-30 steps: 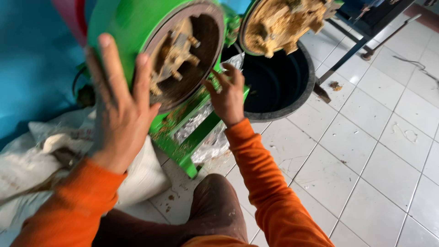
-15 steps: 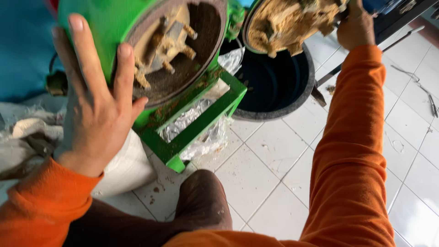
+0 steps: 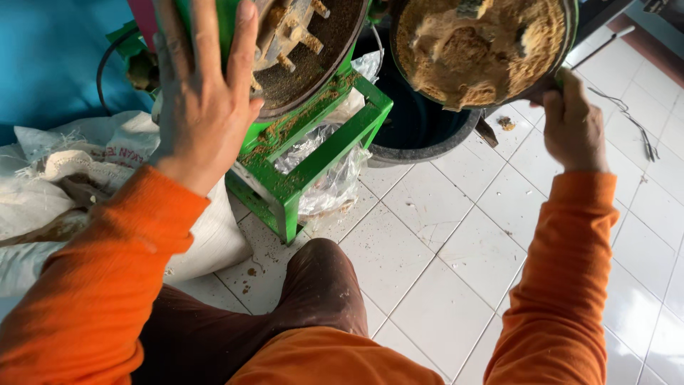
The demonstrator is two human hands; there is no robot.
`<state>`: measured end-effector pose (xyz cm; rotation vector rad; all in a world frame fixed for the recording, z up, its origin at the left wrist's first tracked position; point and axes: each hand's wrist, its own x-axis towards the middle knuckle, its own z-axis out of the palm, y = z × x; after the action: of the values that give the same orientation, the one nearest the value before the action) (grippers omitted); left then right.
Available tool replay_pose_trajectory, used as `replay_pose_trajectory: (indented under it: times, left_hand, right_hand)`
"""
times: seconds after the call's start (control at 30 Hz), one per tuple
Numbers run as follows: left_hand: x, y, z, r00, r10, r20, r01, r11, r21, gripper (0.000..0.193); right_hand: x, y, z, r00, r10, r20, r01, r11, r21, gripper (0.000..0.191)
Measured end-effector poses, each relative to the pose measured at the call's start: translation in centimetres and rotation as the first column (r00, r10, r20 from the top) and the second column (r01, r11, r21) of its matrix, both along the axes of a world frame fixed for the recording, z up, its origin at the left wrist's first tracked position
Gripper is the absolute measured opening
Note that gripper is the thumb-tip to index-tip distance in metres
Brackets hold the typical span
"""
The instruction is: The person kneels on the floor and scrapes caked material off a cylindrical metal mesh screen with a wooden scraper, working over a woven sack to catch the debris. The person then lifts the screen, carries it to a green grinding machine, and fits it onto the machine.
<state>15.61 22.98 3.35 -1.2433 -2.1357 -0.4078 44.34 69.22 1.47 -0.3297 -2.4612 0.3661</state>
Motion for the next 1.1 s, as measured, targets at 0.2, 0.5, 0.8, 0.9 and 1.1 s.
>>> replay_pose_trajectory:
  times: [0.2, 0.5, 0.8, 0.9, 1.1]
  left_hand:
    - [-1.4, -0.2, -2.4, 0.999, 0.004, -0.049, -0.004, 1.0, 0.004, 0.105]
    - [-3.1, -1.0, -3.6, 0.983, -0.098, -0.155, 0.127, 0.974, 0.187, 0.119]
    - [-4.6, -3.0, -4.3, 0.967, -0.22, -0.126, 0.239, 0.958, 0.161, 0.112]
    - [-4.7, -3.8, -4.0, 0.961, -0.253, -0.11, 0.271, 0.942, 0.197, 0.112]
    - [-5.1, -4.1, -3.4, 0.956, -0.236, -0.175, 0.272, 0.935, 0.227, 0.115]
  right_hand:
    - [3.4, -12.2, -1.5, 0.991, -0.093, -0.095, 0.111, 0.972, 0.208, 0.024]
    - [-0.3, -27.8, -2.5, 0.967, -0.122, -0.222, 0.17, 0.963, 0.21, 0.046]
    - [-5.8, -35.7, -3.9, 0.957, -0.03, -0.287, 0.084, 0.981, 0.178, 0.065]
    - [-7.6, -37.1, -3.7, 0.966, 0.014, -0.26, 0.032, 0.985, 0.172, 0.073]
    - [-11.4, -39.0, -4.2, 0.946, 0.037, -0.322, 0.008, 0.99, 0.139, 0.078]
